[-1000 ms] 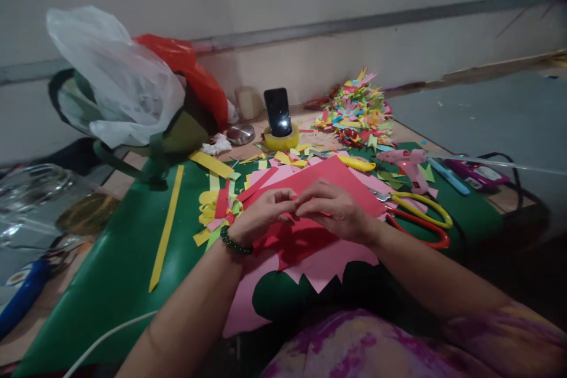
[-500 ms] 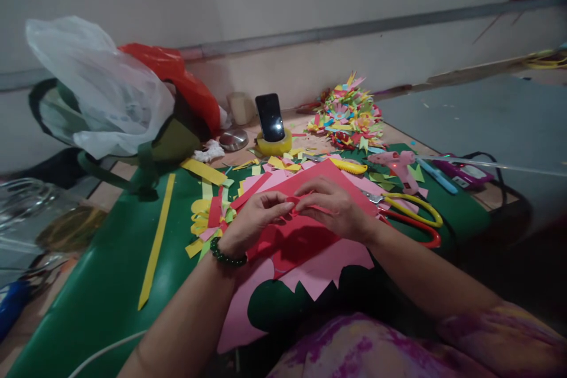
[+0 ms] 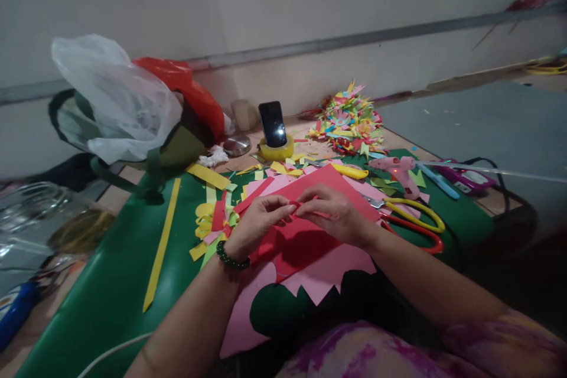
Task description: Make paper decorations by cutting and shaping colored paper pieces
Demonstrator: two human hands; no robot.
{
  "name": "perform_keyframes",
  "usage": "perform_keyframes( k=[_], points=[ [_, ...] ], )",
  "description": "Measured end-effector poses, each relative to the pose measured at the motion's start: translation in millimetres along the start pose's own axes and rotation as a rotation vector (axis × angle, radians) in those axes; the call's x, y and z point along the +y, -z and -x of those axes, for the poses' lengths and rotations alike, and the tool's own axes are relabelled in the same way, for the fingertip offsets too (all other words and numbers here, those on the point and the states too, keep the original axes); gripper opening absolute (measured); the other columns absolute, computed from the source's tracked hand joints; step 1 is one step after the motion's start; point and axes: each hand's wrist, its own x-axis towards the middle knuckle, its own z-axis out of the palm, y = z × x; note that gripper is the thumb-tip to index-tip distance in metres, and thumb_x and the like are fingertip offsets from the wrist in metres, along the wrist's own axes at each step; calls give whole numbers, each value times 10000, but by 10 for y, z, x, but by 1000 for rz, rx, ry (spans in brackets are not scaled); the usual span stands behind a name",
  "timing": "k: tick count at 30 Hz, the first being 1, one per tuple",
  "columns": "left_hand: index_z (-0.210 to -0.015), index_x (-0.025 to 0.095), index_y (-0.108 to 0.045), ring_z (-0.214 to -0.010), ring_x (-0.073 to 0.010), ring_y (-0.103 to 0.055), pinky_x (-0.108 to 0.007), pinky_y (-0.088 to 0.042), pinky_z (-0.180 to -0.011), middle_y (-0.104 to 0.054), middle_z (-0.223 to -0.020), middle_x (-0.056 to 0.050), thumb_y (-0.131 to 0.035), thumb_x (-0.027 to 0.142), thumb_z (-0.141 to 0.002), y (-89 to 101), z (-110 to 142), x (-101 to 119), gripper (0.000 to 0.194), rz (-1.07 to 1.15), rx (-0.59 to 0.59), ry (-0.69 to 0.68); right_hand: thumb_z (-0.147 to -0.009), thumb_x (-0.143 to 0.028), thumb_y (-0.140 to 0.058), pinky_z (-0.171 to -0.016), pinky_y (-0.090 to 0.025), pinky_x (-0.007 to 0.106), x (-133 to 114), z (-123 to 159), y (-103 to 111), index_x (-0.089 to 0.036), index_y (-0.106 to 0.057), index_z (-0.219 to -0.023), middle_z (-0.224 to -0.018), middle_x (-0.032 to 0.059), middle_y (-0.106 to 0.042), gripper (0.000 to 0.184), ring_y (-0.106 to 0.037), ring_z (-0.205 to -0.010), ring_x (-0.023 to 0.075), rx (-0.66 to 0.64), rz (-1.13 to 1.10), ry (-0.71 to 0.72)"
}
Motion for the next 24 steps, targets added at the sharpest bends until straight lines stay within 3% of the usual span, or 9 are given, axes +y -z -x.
perform_keyframes(
  k=[5,11,16,24],
  points=[
    [-697,162,-712,-606,-107,-527,-231,-419,-604,-625,-639,0,-757,405,-661,-17,-3,-3,250,-38,58,-27,-921,-220,-568,-738,-541,298,1,-18,8,-196,-642,-847,-866,58,-655,107,-624,-828,159,33,-67,-88],
    [-709,162,-731,-615,-133,-542,-250,-428,-606,-659,-645,-23,-729,375,-673,-69,25,13,215,-157,99,-75,-852,-219,-590,-653,-514,258,-32,-50,42,-192,-642,-779,-806,34,-677,93,-634,-747,145,-14,-221,-435],
    [-706,171,-735,-634,-152,-574,-259,-449,-628,-682,-653,-34,-672,333,-712,-96,34,1,174,-250,106,-119,-799,-271,-621,-594,-483,245,-45,-77,40,-186,-653,-717,-709,15,-670,122,-612,-654,135,-18,-318,-621],
    [-754,172,-744,-659,-169,-597,-262,-454,-618,-704,-695,-37,-694,383,-696,-135,46,-6,225,-265,124,-101,-768,-307,-628,-570,-461,244,-39,-76,39,-177,-641,-687,-677,12,-643,153,-580,-632,130,-20,-370,-663]
  ],
)
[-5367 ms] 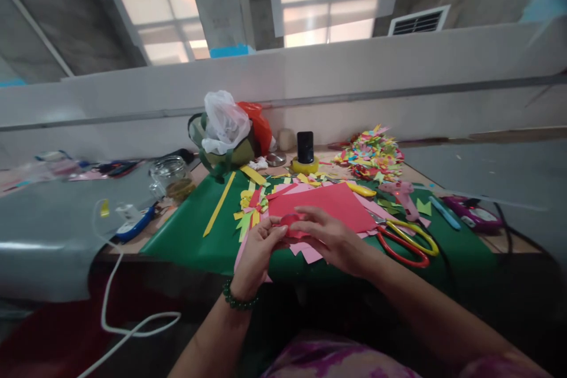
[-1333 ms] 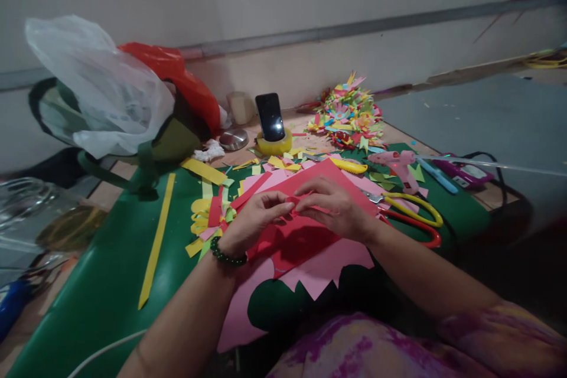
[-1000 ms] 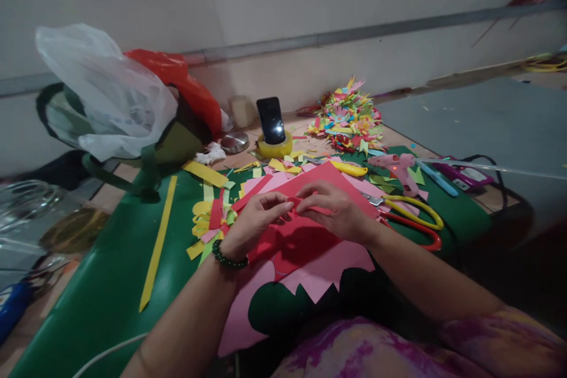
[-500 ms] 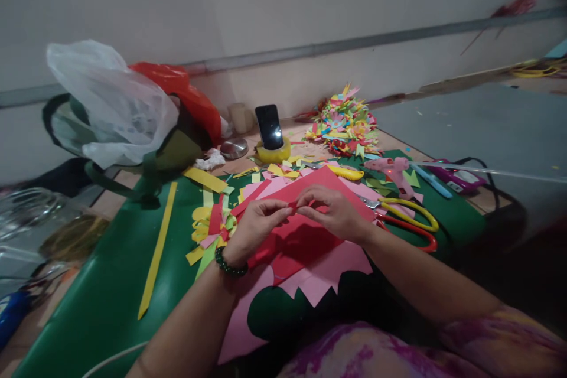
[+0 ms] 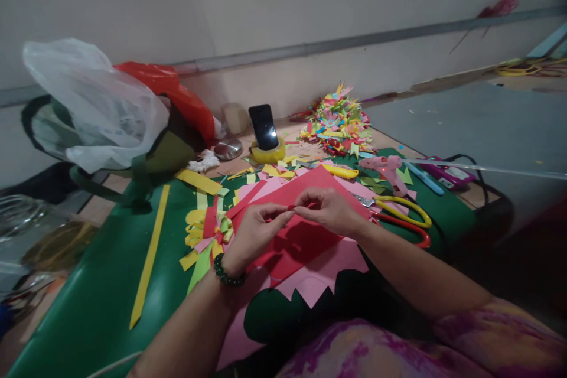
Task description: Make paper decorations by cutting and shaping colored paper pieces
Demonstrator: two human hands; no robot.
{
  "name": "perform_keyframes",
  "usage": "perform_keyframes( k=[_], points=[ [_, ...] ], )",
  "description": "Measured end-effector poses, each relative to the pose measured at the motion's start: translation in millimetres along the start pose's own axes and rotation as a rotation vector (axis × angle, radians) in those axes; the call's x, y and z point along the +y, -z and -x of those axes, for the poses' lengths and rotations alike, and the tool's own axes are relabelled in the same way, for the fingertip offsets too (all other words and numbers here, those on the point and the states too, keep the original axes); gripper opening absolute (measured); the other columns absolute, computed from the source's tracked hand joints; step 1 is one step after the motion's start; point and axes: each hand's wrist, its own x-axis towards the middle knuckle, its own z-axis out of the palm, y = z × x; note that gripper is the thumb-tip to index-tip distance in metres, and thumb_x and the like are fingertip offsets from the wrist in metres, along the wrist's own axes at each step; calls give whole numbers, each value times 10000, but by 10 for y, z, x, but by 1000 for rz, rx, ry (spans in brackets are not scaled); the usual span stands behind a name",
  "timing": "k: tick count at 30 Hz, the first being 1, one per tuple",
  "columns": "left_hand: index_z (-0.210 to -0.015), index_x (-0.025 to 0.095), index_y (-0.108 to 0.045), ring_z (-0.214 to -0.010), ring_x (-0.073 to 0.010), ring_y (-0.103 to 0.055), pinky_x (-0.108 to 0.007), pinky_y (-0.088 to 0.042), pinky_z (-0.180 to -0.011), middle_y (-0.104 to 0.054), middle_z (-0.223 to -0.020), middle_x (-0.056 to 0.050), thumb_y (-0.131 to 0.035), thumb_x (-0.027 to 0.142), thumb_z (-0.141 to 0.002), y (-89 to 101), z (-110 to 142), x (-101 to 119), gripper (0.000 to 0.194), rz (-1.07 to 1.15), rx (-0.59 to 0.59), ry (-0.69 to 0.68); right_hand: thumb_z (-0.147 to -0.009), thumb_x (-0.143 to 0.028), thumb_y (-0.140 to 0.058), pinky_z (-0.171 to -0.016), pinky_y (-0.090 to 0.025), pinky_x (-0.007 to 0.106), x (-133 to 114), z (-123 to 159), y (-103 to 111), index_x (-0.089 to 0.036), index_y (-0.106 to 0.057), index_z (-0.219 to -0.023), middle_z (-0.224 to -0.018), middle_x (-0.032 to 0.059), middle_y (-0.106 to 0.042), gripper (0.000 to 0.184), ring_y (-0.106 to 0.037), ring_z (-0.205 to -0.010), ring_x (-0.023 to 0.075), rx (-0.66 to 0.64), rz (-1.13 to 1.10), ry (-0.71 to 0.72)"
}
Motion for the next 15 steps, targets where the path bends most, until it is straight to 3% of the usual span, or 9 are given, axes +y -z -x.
perform_keyframes(
  k=[10,15],
  points=[
    [-733,158,-744,-620,-148,-603,-266,-483,-620,-709,-685,-42,-756,358,-652,-26,-17,-55,216,173,13,112,-766,-264,-633,-587,-469,249,17,3,16,-174,-662,-708,-706,21,-653,111,-591,-643,134,-34,31,41],
    [-792,159,-751,-703,-152,-638,-262,-496,-696,-727,-742,-49,-802,293,-614,-9,-17,-79,229,325,-7,172,-763,-307,-647,-610,-491,270,41,1,20,-181,-675,-704,-709,29,-675,142,-614,-663,154,-9,-10,9]
  ],
)
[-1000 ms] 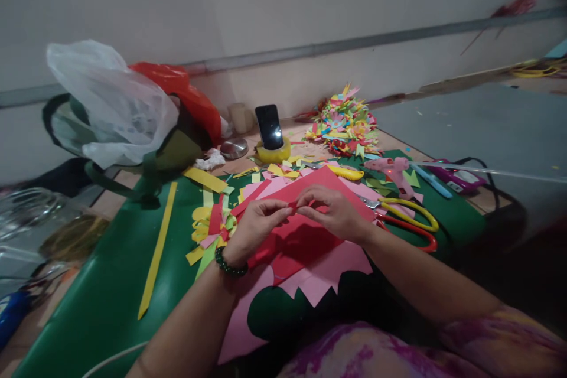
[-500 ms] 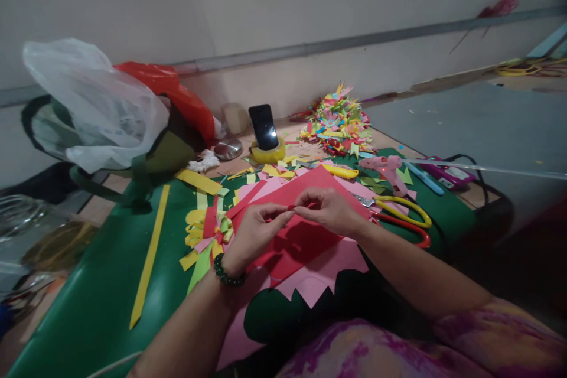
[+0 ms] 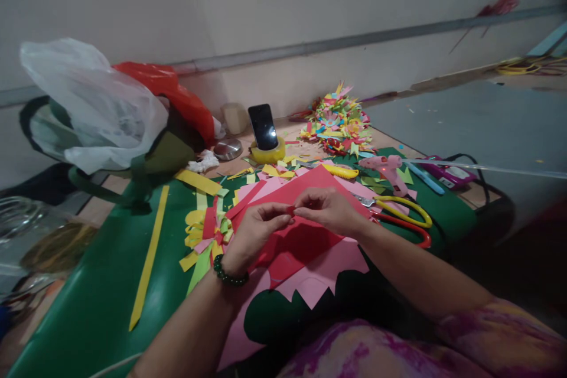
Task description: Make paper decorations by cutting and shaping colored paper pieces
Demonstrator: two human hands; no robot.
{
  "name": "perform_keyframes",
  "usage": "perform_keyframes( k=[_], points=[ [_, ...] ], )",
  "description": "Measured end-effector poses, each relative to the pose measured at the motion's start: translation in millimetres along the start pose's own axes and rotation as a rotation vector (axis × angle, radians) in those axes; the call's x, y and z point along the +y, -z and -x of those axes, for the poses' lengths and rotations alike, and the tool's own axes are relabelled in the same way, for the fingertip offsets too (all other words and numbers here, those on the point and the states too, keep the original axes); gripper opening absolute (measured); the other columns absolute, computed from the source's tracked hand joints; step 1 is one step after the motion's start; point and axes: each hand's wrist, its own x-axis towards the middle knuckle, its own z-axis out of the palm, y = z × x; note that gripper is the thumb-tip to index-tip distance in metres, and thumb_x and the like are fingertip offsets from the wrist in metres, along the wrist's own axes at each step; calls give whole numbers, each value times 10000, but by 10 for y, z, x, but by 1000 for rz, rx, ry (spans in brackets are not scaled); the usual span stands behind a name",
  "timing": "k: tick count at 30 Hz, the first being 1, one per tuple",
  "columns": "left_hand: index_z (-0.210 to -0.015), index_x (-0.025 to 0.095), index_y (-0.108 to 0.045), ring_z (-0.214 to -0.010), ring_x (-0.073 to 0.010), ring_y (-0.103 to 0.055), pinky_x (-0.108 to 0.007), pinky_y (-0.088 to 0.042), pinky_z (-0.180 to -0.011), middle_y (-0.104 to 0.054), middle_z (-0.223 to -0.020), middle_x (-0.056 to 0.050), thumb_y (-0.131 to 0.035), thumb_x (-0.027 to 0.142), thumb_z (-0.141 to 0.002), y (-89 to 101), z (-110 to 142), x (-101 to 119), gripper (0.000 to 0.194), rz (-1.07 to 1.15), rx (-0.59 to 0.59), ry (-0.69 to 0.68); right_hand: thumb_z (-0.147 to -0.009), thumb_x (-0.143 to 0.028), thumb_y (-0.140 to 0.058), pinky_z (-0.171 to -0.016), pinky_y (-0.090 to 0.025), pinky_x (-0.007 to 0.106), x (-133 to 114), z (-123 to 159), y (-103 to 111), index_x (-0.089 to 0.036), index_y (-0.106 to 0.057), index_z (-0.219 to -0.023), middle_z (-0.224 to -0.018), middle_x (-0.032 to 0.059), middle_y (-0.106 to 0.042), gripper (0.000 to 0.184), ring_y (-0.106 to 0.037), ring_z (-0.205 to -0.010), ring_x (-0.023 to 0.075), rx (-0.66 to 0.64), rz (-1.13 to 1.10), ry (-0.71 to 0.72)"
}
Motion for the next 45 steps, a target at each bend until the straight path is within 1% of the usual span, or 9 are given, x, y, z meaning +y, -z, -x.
perform_keyframes(
  k=[4,11,20,27,31,37,40,43,45],
  points=[
    [-800,157,-752,-728,-155,-648,-273,-500,-740,-733,-759,-61,-790,333,-646,18,-3,-8,237,50,-23,18,-743,-345,-664,-616,-496,285,21,-14,7,-179,-683,-706,-708,32,-684,171,-618,-654,161,7,-61,-19],
    [-780,157,-761,-702,-146,-630,-250,-479,-701,-727,-726,-55,-747,344,-701,12,23,1,204,-53,-27,-32,-724,-328,-660,-614,-488,288,-10,-6,14,-173,-679,-692,-711,38,-675,159,-614,-654,161,-9,-58,-26],
    [-720,151,-737,-681,-152,-638,-256,-490,-694,-712,-670,-49,-743,333,-664,-49,32,35,191,-34,1,-18,-715,-336,-659,-584,-462,275,17,-8,3,-167,-662,-676,-661,24,-648,173,-587,-614,149,-15,-47,-79],
    [-708,164,-697,-638,-141,-608,-262,-486,-653,-686,-665,-21,-728,325,-673,-37,9,39,168,-86,46,-203,-748,-451,-653,-613,-479,282,-62,-17,9,-172,-597,-687,-644,16,-633,291,-604,-629,147,-28,-203,-120],
    [-702,165,-655,-634,-143,-613,-265,-493,-647,-673,-664,-13,-742,311,-645,-41,-5,24,179,-89,60,-234,-639,-306,-737,-599,-477,273,-37,-24,-21,-192,-512,-709,-645,-23,-600,262,-618,-628,145,12,-263,-150],
    [-753,164,-634,-629,-140,-619,-256,-482,-629,-666,-684,-12,-737,326,-663,-43,5,21,213,-91,28,-207,-682,-225,-649,-625,-488,269,-18,4,-62,-203,-492,-812,-724,-26,-586,205,-602,-660,126,16,-163,-10],
    [-696,161,-657,-611,-134,-595,-249,-468,-611,-666,-645,-22,-712,375,-693,-16,3,31,221,-156,5,-233,-714,-202,-589,-653,-508,286,-6,-13,-67,-203,-487,-879,-759,-9,-605,194,-616,-683,135,2,-70,39],
    [-663,162,-678,-586,-125,-575,-233,-455,-572,-688,-656,-38,-709,399,-685,63,-51,25,240,-196,85,-217,-742,-173,-538,-693,-522,299,-41,1,-29,-196,-500,-901,-797,21,-639,166,-637,-722,147,62,63,89],
    [-669,161,-682,-560,-119,-561,-221,-442,-527,-694,-664,-43,-725,407,-650,146,-116,12,251,-178,218,-196,-789,-188,-515,-685,-523,292,-104,86,44,-193,-530,-884,-804,35,-656,96,-639,-722,151,101,195,143]
  ],
)
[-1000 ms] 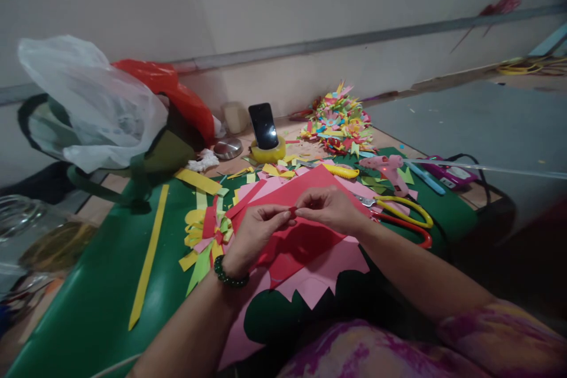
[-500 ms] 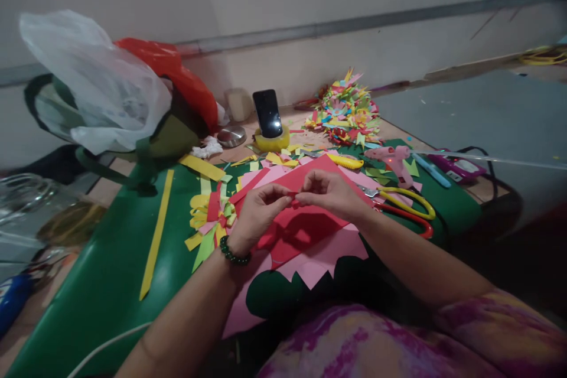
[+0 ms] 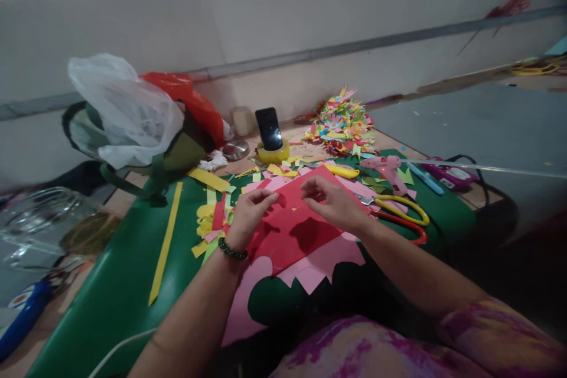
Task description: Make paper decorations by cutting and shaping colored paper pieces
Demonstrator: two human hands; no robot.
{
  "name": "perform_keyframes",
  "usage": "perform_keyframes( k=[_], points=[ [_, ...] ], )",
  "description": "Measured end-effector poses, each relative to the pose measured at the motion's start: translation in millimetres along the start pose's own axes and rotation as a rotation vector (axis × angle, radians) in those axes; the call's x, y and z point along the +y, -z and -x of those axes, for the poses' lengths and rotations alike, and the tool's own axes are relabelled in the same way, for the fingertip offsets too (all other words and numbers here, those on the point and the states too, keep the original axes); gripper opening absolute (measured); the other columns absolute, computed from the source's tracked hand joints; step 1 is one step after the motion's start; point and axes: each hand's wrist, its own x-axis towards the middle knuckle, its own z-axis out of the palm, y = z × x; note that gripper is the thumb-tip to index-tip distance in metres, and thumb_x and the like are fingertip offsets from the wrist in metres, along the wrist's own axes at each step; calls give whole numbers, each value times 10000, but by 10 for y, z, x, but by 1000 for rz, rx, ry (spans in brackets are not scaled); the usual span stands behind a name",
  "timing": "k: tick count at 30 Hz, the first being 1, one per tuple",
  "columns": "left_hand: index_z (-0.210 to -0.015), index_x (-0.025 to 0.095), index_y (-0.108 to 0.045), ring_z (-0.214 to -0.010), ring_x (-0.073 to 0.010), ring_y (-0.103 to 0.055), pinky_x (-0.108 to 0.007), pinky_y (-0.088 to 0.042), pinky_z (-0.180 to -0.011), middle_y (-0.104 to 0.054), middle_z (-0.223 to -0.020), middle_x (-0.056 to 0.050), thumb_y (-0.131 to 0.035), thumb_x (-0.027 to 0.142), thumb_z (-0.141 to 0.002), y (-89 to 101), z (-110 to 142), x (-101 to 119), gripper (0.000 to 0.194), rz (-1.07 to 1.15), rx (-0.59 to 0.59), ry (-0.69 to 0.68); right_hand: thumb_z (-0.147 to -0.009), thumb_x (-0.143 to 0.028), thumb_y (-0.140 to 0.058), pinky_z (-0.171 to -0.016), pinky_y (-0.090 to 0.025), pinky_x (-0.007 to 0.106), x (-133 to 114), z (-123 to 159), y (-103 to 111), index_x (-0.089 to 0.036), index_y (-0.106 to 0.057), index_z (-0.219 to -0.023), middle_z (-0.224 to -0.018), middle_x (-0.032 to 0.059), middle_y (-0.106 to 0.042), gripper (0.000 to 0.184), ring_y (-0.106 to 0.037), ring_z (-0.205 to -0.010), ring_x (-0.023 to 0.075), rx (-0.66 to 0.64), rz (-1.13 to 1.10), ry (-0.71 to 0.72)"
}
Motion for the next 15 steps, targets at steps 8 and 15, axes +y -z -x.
perform_keyframes(
  k=[8,15],
  points=[
    [-683,192,-526,-548,-132,-618,-221,-480,-517,-602,-570,30,-720,358,-555,306,-148,13,286,22,259,21,-850,-190,-511,-787,-529,439,77,717,689,-165,-659,-981,-1014,129,-699,200,-637,-987,317,-71,942,-172],
    [-676,200,-492,-548,-189,-648,-275,-494,-532,-585,-511,10,-656,242,-641,383,-426,-49,173,-331,319,106,-808,-199,-544,-908,-510,432,268,940,911,-165,-605,-1206,-1236,138,-629,405,-579,-1148,304,-286,1043,-254]
  ],
)
